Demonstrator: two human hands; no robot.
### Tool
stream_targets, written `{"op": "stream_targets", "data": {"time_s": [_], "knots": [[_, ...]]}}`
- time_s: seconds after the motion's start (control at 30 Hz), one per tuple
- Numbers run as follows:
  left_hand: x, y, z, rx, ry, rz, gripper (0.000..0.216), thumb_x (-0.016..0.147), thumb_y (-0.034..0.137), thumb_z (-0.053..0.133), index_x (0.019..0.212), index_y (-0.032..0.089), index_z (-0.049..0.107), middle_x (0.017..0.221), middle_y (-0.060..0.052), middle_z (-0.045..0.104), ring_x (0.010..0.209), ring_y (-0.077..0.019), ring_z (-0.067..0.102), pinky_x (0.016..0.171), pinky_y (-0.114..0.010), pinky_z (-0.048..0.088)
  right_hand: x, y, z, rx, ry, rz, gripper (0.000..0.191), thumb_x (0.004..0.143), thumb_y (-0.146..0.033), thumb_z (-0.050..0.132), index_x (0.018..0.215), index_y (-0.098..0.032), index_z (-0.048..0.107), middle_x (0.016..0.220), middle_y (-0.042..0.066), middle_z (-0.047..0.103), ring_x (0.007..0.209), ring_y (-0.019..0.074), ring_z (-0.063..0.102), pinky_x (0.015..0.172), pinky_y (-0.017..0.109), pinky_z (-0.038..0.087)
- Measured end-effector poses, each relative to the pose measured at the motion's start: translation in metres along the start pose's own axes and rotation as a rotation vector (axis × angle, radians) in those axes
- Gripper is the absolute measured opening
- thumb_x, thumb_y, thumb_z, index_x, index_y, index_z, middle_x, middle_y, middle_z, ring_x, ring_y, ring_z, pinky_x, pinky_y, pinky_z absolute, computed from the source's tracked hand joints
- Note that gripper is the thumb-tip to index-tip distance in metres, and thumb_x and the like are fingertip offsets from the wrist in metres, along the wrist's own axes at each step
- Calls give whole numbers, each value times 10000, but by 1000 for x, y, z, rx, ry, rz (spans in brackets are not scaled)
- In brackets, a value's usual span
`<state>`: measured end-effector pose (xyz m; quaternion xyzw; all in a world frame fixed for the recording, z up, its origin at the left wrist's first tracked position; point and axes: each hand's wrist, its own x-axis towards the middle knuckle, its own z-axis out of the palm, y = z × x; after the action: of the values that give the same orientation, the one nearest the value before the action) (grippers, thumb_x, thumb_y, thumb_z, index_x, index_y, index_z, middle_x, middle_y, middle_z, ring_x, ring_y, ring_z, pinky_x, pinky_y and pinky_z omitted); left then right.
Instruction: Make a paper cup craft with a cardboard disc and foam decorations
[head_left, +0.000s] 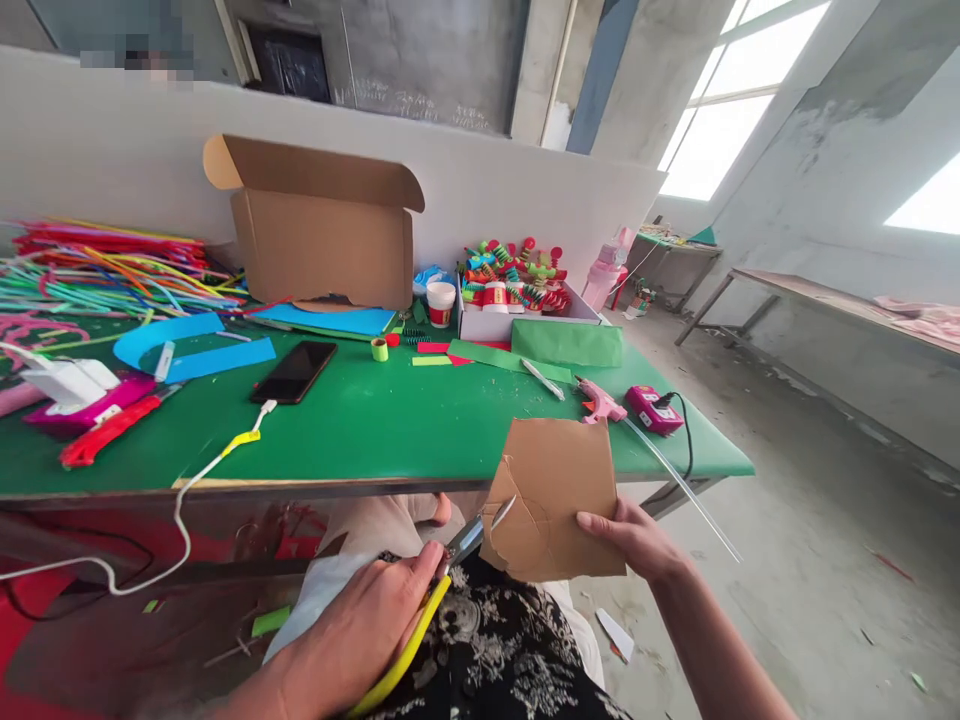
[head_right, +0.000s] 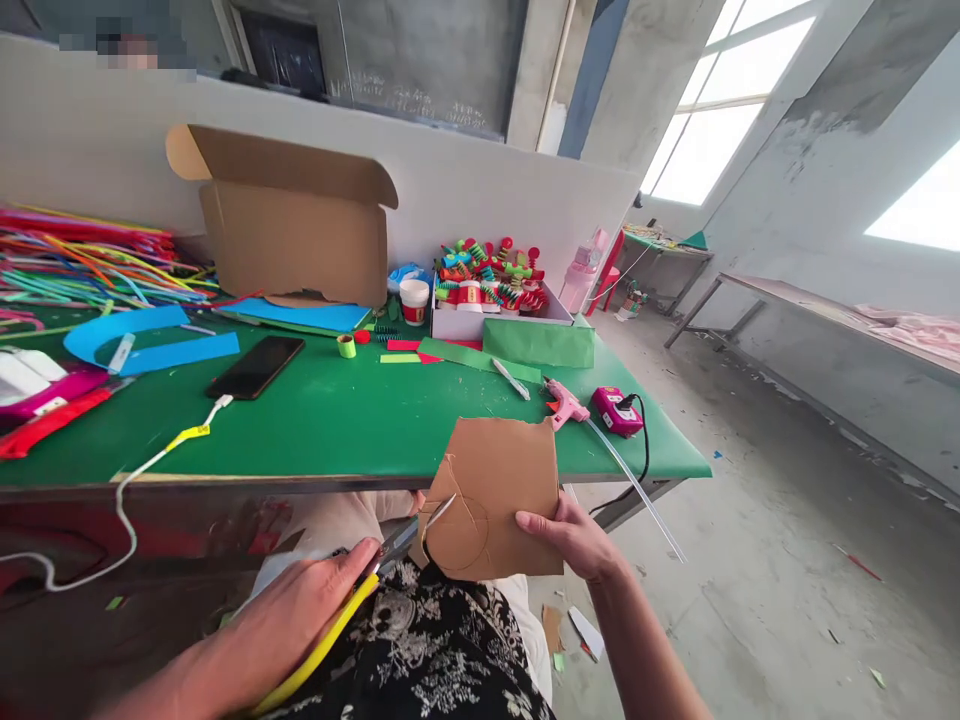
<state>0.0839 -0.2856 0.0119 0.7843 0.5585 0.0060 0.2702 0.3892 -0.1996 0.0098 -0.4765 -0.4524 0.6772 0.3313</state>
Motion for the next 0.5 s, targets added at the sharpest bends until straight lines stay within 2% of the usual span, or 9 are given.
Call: {"op": "stream_targets", "data": {"time_s": [0.07, 0.17, 0.23, 0.3, 0.37, 0.43, 0.5], "knots": [[14, -2, -4, -128, 117, 0, 318, 933, 280, 324, 1193, 175, 475, 712, -62, 669, 687, -237, 685, 649, -304, 487, 20, -19, 0, 43, 28, -92, 469, 585, -582, 830, 784, -171, 718, 704, 61, 732, 631, 202, 671, 574, 293, 523], [48, -1, -20, -438, 328, -36, 295, 929, 401, 329, 1085, 192, 468, 580, 22, 559, 475, -164, 591, 482, -249, 440, 58, -53, 9, 249, 98, -378, 555, 680, -757, 630, 795, -220, 709, 749, 49, 730, 659, 195, 663, 571, 289, 513], [76, 2, -42, -668, 440, -80, 318, 910, 496, 334, 1023, 216, 432, 556, 74, 479, 341, -114, 470, 366, -219, 376, 85, -73, 27, 363, 61, -522, 500, 708, -703, 640, 904, -248, 712, 891, 49, 747, 765, 197, 676, 662, 303, 535], [104, 6, -68, -817, 544, -72, 347, 885, 557, 357, 992, 229, 392, 558, 103, 439, 286, -87, 396, 307, -204, 341, 113, -88, 53, 376, -61, -571, 495, 629, -533, 790, 1019, -241, 702, 1039, 61, 736, 864, 199, 673, 768, 315, 535], [130, 7, -93, -851, 638, -21, 344, 876, 566, 380, 964, 234, 369, 542, 116, 415, 277, -83, 385, 293, -196, 336, 143, -98, 82, 399, -110, -609, 548, 548, -432, 866, 1029, -243, 682, 1051, 53, 728, 861, 189, 668, 772, 306, 529], [156, 4, -110, -805, 692, 38, 310, 892, 537, 384, 950, 233, 365, 526, 119, 400, 285, -90, 396, 302, -197, 340, 172, -106, 108, 444, -76, -646, 492, 580, -478, 844, 963, -230, 659, 1013, 61, 726, 824, 187, 664, 742, 313, 535], [180, -3, -117, -742, 714, 61, 283, 916, 509, 370, 958, 229, 371, 522, 116, 393, 299, -99, 402, 317, -205, 343, 198, -113, 125, 520, -11, -688, 479, 584, -522, 831, 897, -220, 630, 936, 47, 716, 761, 172, 654, 696, 300, 538]]}}
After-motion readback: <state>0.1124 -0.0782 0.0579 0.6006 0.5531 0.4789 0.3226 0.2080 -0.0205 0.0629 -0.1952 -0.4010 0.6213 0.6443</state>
